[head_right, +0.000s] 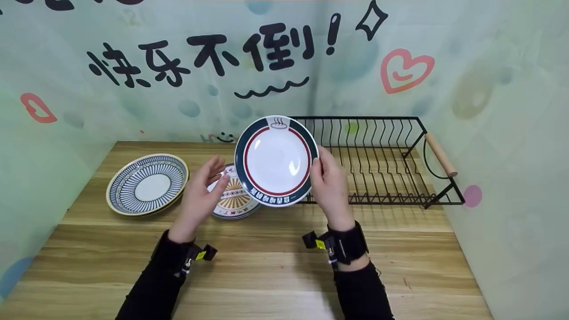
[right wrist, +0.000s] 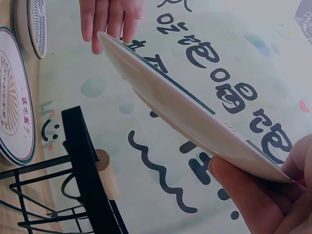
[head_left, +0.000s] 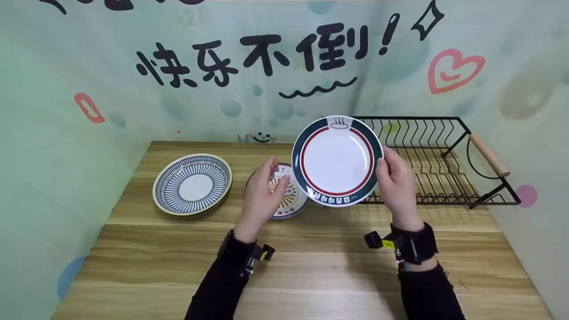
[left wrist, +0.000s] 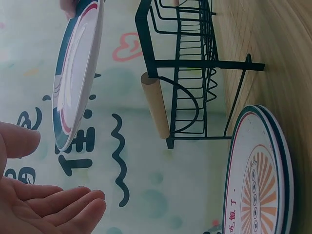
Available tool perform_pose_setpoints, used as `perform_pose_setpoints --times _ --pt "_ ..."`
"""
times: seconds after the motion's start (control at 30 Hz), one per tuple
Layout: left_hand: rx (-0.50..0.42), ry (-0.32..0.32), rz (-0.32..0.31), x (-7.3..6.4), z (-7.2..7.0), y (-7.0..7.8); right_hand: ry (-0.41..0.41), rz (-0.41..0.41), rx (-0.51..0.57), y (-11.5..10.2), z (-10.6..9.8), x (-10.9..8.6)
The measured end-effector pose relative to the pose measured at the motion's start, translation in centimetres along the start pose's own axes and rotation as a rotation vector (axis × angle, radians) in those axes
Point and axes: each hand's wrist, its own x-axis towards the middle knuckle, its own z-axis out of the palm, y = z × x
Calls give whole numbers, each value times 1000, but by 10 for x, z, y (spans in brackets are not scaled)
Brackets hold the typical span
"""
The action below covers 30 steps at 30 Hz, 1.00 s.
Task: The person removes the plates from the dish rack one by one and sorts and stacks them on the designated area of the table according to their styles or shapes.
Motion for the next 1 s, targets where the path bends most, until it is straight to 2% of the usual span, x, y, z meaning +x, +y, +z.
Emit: perform_pose_setpoints --times 0.1,0.27,0.4,0.53,0.57,0.77,1.0 --pt "-14 2 9 0 1 -1 2 -17 -8 0 2 -1" --pt "-58 -10 -24 -1 2 0 -4 -44 -14 1 4 -5" --pt "-81 -16 -49 -1 3 1 -27 -48 13 1 6 -7" --pt "-104 -1 -49 -1 3 1 -51 -53 41 2 7 -9" --pt "-111 4 -46 -1 4 1 -51 -62 32 -3 7 -10" --pt "-151 11 -48 0 4 1 -29 -87 -30 -1 11 -13" --pt "-166 24 -61 0 5 0 -58 -87 33 5 12 -14"
